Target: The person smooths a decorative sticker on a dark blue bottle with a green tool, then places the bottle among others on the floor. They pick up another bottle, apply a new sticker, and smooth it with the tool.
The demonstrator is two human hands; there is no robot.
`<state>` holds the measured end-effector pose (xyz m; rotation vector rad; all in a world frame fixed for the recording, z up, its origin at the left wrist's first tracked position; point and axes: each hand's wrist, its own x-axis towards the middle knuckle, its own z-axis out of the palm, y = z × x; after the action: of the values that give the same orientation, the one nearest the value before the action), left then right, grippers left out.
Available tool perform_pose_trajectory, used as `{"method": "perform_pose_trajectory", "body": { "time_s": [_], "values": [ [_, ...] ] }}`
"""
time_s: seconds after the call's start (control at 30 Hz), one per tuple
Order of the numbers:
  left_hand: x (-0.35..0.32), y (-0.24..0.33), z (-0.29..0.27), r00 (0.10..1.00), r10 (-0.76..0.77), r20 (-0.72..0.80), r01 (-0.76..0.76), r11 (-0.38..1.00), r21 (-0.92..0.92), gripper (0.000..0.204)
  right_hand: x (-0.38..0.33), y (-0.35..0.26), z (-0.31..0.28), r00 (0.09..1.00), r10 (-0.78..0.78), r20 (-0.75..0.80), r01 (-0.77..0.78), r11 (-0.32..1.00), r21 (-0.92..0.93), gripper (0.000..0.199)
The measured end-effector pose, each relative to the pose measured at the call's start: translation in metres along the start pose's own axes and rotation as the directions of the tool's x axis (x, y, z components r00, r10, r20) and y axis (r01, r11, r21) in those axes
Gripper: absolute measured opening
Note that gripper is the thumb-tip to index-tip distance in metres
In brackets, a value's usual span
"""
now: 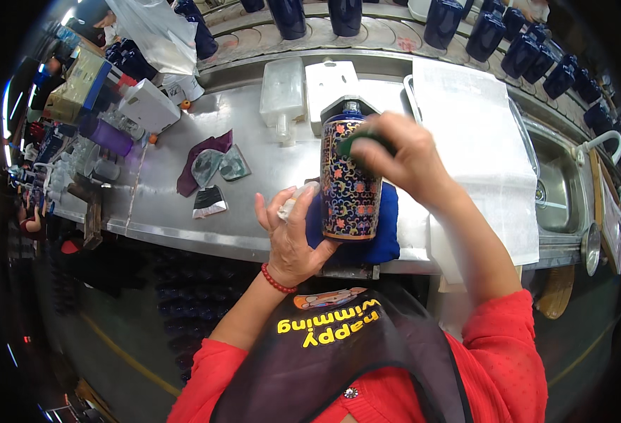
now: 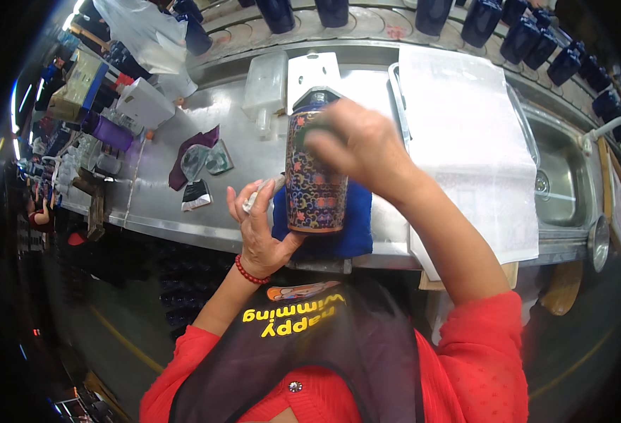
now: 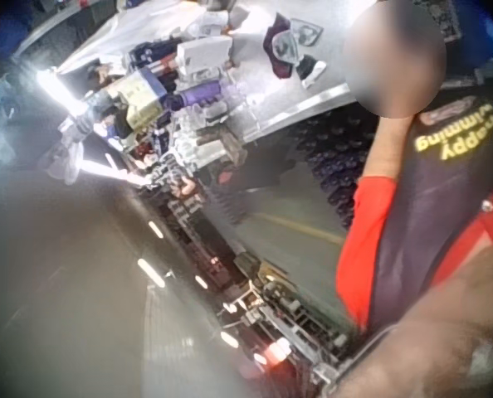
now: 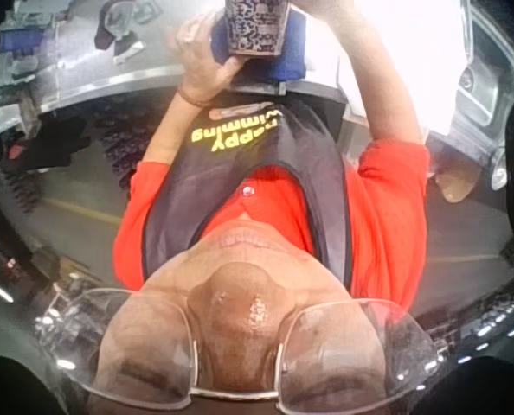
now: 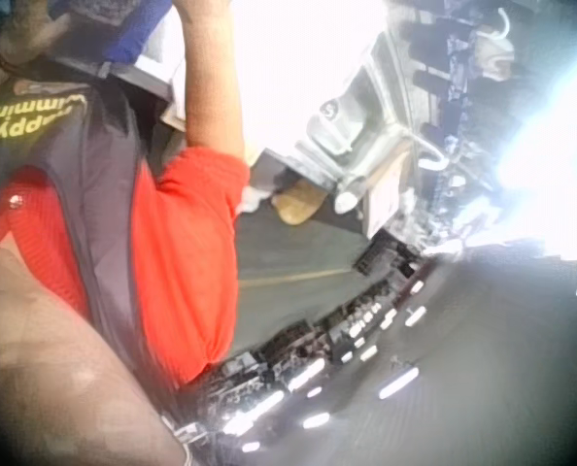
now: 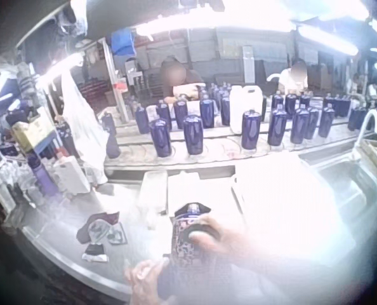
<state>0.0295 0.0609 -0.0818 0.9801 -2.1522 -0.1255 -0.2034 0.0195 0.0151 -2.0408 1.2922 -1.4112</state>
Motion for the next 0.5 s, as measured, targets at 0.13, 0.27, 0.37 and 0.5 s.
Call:
{"method": "perform_pose_trajectory", "body": {
  "time_s": [0.13, 0.27, 0.37, 0.5],
  "values": [
    [0.006, -0.001, -0.011, 0.996, 0.083, 0.037, -0.088, 0.987, 0.134, 0.082, -0.015, -0.016, -0.001, 0.815, -0.501, 0.292, 0.573, 0.772, -0.275, 0.024],
    [0.008, 0.002, -0.015, 0.985, 0.171, 0.029, -0.173, 0.962, 0.210, 0.081, -0.016, 0.000, -0.013, 0.910, -0.136, 0.392, 0.083, 0.986, 0.148, 0.009],
    [0.010, 0.000, -0.010, 0.989, 0.145, 0.017, -0.145, 0.976, 0.160, 0.088, -0.002, 0.009, -0.018, 0.947, -0.311, 0.083, 0.298, 0.754, -0.586, 0.017],
    [0.012, -0.003, -0.004, 0.997, -0.025, 0.068, 0.019, 0.995, 0.093, 0.098, -0.019, -0.035, -0.013, 0.748, -0.341, 0.570, 0.397, 0.917, 0.028, 0.015]
  ]
}}
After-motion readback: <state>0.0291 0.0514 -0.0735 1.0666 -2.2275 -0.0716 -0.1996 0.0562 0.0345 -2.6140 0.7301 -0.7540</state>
